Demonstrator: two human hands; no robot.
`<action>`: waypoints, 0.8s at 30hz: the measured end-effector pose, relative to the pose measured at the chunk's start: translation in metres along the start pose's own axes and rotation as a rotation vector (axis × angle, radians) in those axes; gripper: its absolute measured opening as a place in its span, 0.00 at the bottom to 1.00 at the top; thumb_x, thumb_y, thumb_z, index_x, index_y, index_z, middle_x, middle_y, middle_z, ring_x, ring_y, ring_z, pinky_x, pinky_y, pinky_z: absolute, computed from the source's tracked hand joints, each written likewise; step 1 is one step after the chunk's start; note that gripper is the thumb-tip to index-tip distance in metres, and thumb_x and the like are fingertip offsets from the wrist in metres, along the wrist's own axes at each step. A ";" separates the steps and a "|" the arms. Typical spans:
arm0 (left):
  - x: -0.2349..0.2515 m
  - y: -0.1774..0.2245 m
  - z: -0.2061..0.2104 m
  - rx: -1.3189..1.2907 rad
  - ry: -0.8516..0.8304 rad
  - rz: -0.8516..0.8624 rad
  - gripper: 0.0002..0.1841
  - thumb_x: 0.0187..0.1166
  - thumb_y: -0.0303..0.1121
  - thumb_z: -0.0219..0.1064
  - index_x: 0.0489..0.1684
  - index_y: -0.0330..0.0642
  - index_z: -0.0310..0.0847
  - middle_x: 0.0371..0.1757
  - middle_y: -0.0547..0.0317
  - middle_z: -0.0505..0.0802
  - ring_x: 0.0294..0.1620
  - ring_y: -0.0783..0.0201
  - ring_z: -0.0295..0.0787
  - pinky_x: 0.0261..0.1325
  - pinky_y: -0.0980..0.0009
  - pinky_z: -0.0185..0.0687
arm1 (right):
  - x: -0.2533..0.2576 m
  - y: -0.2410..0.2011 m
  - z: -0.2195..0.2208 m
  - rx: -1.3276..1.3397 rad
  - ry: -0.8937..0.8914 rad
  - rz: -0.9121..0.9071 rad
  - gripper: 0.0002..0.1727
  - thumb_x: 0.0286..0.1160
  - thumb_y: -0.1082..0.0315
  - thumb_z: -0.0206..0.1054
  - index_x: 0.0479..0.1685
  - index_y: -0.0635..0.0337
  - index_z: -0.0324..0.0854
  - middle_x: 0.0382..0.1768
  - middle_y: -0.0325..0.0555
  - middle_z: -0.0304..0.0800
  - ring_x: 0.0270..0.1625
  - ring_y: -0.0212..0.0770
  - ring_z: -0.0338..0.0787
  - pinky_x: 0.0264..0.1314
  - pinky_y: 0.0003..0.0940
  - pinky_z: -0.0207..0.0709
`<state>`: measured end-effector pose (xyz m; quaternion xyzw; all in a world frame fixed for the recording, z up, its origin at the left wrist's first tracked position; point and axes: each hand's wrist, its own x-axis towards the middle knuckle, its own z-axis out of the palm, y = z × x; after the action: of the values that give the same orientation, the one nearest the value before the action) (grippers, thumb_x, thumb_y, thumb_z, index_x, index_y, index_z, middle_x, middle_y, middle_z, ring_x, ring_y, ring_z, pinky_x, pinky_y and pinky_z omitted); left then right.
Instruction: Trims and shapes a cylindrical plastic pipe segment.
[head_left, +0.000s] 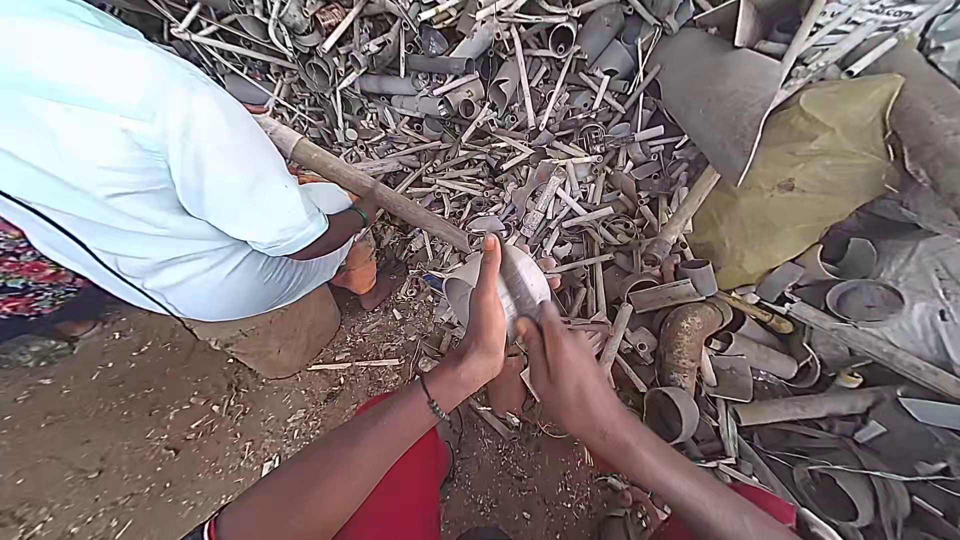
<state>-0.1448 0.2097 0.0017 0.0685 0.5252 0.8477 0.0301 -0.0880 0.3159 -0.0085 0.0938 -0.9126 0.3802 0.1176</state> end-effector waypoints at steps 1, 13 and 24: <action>0.002 0.002 0.000 -0.051 0.019 -0.041 0.39 0.90 0.63 0.29 0.67 0.38 0.75 0.45 0.46 0.95 0.45 0.55 0.95 0.51 0.61 0.91 | -0.003 -0.003 0.004 -0.024 -0.036 -0.017 0.20 0.93 0.55 0.46 0.55 0.65 0.75 0.18 0.41 0.77 0.22 0.42 0.84 0.28 0.41 0.79; -0.002 0.010 0.006 -0.275 0.321 -0.243 0.40 0.85 0.69 0.40 0.70 0.43 0.76 0.57 0.44 0.92 0.56 0.49 0.92 0.58 0.50 0.87 | -0.002 -0.004 -0.007 -0.493 -0.181 0.155 0.20 0.92 0.64 0.48 0.74 0.67 0.68 0.31 0.58 0.89 0.38 0.62 0.94 0.39 0.55 0.83; -0.013 0.015 0.006 -0.345 0.308 -0.292 0.39 0.84 0.69 0.42 0.72 0.42 0.74 0.61 0.42 0.91 0.61 0.46 0.90 0.62 0.47 0.86 | -0.016 0.009 -0.006 -0.566 0.016 0.049 0.19 0.90 0.65 0.52 0.67 0.69 0.75 0.23 0.56 0.87 0.28 0.61 0.92 0.28 0.51 0.81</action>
<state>-0.1312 0.2070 0.0168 -0.1439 0.3757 0.9117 0.0829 -0.0738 0.3273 -0.0150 0.0322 -0.9835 0.1139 0.1372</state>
